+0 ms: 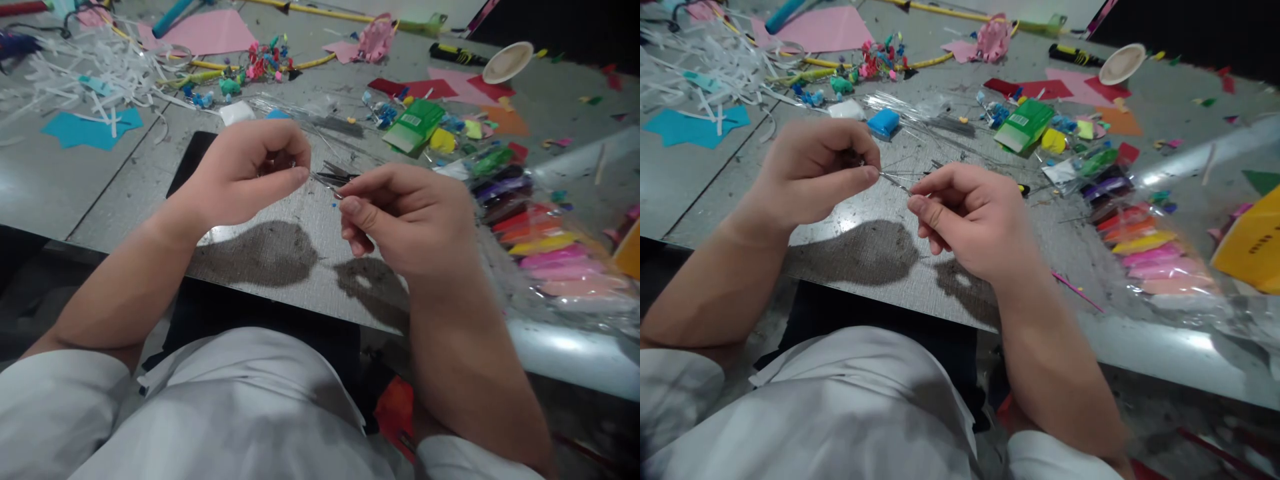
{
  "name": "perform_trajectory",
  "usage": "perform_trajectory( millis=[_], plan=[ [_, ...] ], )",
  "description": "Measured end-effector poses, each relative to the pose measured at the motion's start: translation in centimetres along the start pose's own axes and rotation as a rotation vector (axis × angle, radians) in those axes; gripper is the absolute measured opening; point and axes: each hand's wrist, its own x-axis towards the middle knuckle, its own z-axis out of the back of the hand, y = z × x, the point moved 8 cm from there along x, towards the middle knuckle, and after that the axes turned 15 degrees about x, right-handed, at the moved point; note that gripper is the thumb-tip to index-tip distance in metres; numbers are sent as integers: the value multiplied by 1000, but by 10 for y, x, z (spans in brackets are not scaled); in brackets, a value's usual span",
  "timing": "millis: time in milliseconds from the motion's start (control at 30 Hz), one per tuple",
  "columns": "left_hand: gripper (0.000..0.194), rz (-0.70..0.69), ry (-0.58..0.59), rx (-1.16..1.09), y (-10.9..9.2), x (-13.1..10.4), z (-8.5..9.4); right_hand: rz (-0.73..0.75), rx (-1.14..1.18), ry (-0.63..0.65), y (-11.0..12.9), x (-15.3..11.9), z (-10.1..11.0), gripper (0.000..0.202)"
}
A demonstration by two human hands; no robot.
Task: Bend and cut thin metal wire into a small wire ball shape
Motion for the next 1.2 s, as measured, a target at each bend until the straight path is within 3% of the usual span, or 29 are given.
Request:
perform_trajectory(
  millis=[267, 333, 433, 533, 700, 867, 1067, 1200],
  plan=[
    [21, 50, 11, -11, 5, 1, -3, 116, -131, -13, 8, -3, 10, 14],
    [21, 26, -22, 33, 9, 1, -5, 149, -175, -3, 11, -3, 10, 14],
    [39, -66, -144, 68, 13, 1, -5, 204, -282, 6, 14, -3, 9, 8],
    [42, -94, -174, 86, 20, 2, -9, 289, -394, 13, 17, -6, 8, 13],
    [41, -2, -106, 51, 33, 4, -15, 388, -493, 3, 17, -11, 5, 21],
    [31, 9, -86, -5, 24, 4, -10, 293, -347, -65, 12, -9, 4, 5],
    [20, 51, -42, 32, 6, 0, -2, 17, -83, -143, 1, -5, 1, 30],
    [22, 0, -85, 113, 0, -1, 3, 4, -24, -149, -2, 0, 2, 31]
  ],
)
